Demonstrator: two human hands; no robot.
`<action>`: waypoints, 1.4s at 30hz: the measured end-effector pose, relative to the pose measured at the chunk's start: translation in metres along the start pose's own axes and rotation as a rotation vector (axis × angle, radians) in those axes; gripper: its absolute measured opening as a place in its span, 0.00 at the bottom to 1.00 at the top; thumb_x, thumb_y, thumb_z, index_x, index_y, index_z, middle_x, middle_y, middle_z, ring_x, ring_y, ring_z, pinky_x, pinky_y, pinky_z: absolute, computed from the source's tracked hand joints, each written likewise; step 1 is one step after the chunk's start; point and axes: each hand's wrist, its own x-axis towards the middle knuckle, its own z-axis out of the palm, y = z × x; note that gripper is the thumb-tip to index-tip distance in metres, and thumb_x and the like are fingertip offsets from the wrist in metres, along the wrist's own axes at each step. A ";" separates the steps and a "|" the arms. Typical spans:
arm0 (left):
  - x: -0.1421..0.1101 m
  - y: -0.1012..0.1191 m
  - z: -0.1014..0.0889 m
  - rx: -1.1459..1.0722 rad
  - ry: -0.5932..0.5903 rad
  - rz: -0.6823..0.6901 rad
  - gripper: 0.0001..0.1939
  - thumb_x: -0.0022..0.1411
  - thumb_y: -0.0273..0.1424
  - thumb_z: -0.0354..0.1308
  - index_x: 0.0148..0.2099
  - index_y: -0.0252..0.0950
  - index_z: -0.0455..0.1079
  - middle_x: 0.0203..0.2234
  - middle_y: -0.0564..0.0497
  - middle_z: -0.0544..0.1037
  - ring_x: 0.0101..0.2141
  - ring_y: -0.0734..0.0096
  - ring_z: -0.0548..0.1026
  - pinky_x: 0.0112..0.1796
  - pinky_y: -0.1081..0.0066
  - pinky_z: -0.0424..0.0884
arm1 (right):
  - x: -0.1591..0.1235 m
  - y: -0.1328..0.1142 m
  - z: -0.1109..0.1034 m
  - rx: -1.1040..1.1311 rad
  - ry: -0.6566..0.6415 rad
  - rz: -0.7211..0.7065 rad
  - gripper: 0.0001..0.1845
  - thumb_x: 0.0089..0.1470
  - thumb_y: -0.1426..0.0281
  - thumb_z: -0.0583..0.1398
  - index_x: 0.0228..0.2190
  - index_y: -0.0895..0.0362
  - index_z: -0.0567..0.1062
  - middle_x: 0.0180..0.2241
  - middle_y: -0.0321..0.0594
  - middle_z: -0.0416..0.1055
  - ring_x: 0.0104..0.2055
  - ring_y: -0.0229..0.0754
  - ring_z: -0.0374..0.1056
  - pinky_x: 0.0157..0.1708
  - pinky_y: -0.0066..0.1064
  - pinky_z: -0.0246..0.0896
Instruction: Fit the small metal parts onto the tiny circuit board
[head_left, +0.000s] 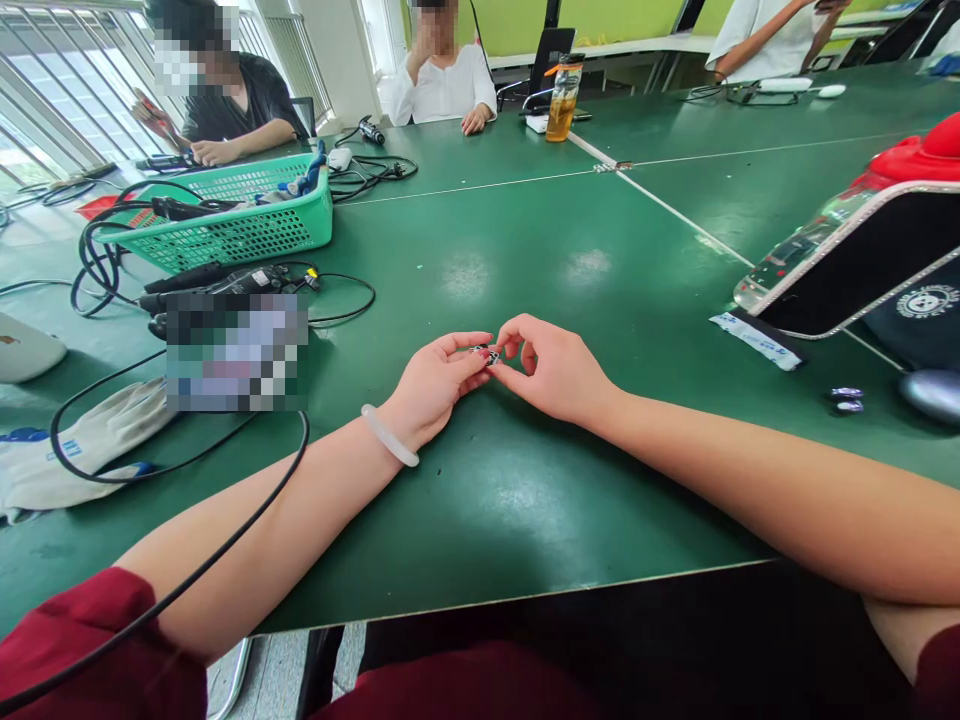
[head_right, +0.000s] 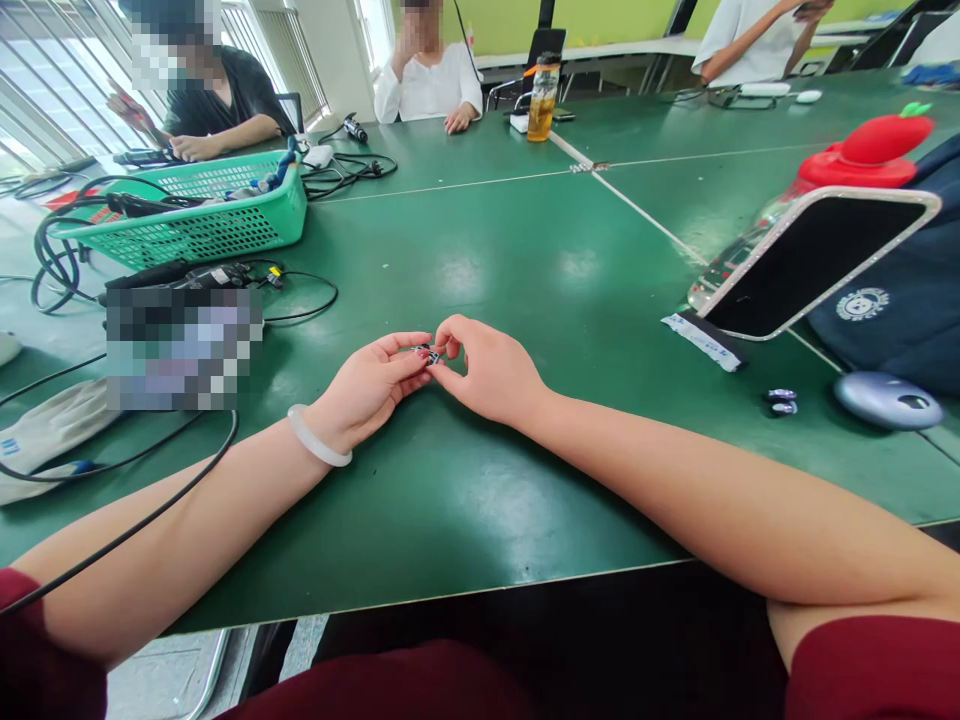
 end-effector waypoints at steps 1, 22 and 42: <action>0.000 0.000 0.000 0.011 0.008 0.004 0.09 0.56 0.20 0.60 0.41 0.31 0.70 0.31 0.50 0.78 0.30 0.79 0.74 0.38 0.73 0.70 | 0.001 0.000 0.000 0.016 -0.021 0.016 0.10 0.50 0.66 0.61 0.35 0.55 0.69 0.31 0.34 0.70 0.26 0.34 0.60 0.28 0.27 0.53; -0.001 -0.002 0.001 0.123 -0.044 0.072 0.14 0.59 0.22 0.57 0.49 0.34 0.65 0.28 0.52 0.76 0.33 0.74 0.75 0.43 0.66 0.71 | -0.001 0.000 0.001 -0.083 -0.079 -0.034 0.09 0.54 0.65 0.59 0.37 0.55 0.69 0.31 0.34 0.72 0.27 0.35 0.63 0.27 0.26 0.52; 0.028 0.032 -0.068 0.809 0.478 0.308 0.18 0.57 0.24 0.57 0.51 0.35 0.68 0.34 0.46 0.79 0.35 0.68 0.76 0.44 0.66 0.70 | 0.004 0.012 0.002 -0.092 -0.084 0.009 0.14 0.58 0.59 0.57 0.43 0.53 0.71 0.30 0.35 0.72 0.25 0.35 0.63 0.25 0.28 0.53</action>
